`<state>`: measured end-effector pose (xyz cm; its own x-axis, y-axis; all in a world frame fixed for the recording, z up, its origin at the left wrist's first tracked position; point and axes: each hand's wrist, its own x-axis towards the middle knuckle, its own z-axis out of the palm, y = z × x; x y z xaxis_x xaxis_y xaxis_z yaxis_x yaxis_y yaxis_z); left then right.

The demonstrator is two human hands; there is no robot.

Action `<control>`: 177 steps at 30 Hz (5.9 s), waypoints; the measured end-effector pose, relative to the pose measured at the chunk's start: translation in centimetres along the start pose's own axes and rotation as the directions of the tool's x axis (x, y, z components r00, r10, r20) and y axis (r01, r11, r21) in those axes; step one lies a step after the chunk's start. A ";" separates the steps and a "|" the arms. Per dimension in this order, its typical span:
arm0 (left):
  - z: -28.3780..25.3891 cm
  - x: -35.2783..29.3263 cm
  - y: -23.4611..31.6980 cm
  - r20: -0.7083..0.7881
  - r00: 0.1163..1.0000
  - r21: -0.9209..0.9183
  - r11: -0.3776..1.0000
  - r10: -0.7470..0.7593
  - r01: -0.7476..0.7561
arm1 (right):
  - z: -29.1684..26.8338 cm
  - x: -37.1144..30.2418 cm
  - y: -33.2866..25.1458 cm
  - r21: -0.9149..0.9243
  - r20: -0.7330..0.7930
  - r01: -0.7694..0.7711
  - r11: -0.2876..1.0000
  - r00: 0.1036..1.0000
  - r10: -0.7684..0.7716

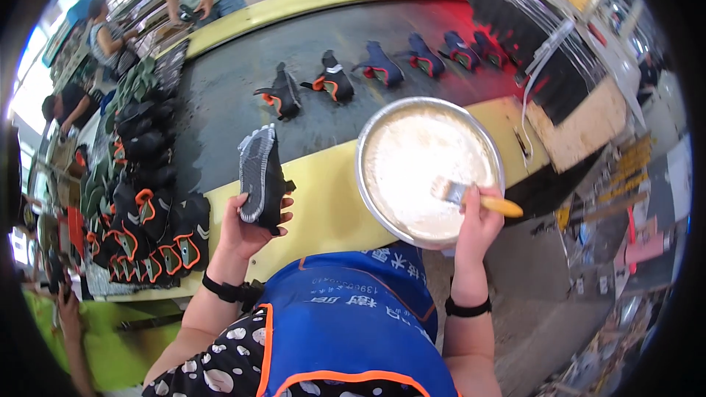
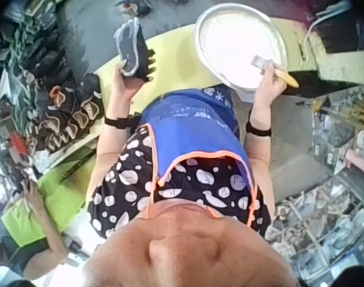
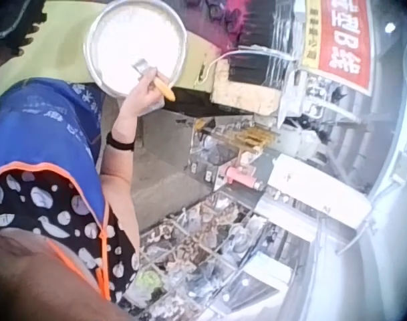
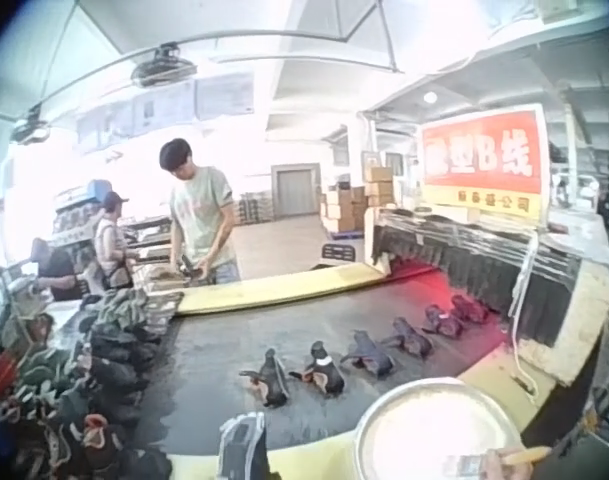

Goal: Applying adhesive to the bottom of shoe soles/components using a manual brush.

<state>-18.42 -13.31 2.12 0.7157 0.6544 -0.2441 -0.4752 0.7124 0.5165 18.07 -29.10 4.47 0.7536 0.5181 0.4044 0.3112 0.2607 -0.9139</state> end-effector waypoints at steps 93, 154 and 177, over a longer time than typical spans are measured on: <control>-17.9 0.9 36.6 -0.566 0.088 0.394 0.175 0.819 0.902 | 5.8 -1.6 -4.6 -0.266 -0.294 -0.054 0.962 0.955 -0.027; 9.5 2.2 2.7 -0.091 0.919 0.758 0.571 -0.385 0.314 | 4.8 -1.4 -9.0 -0.361 0.528 0.626 0.692 0.748 -0.402; 8.7 0.4 2.1 -0.056 0.915 0.634 0.693 -0.400 0.342 | 5.9 -1.5 -7.4 -0.222 0.392 0.342 0.913 0.889 -0.238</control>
<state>-14.66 -13.72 10.27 0.8161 0.3276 -0.4760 0.2400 0.5572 0.7949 11.22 -26.99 10.79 0.3686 0.7181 0.5903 0.6702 0.2348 -0.7041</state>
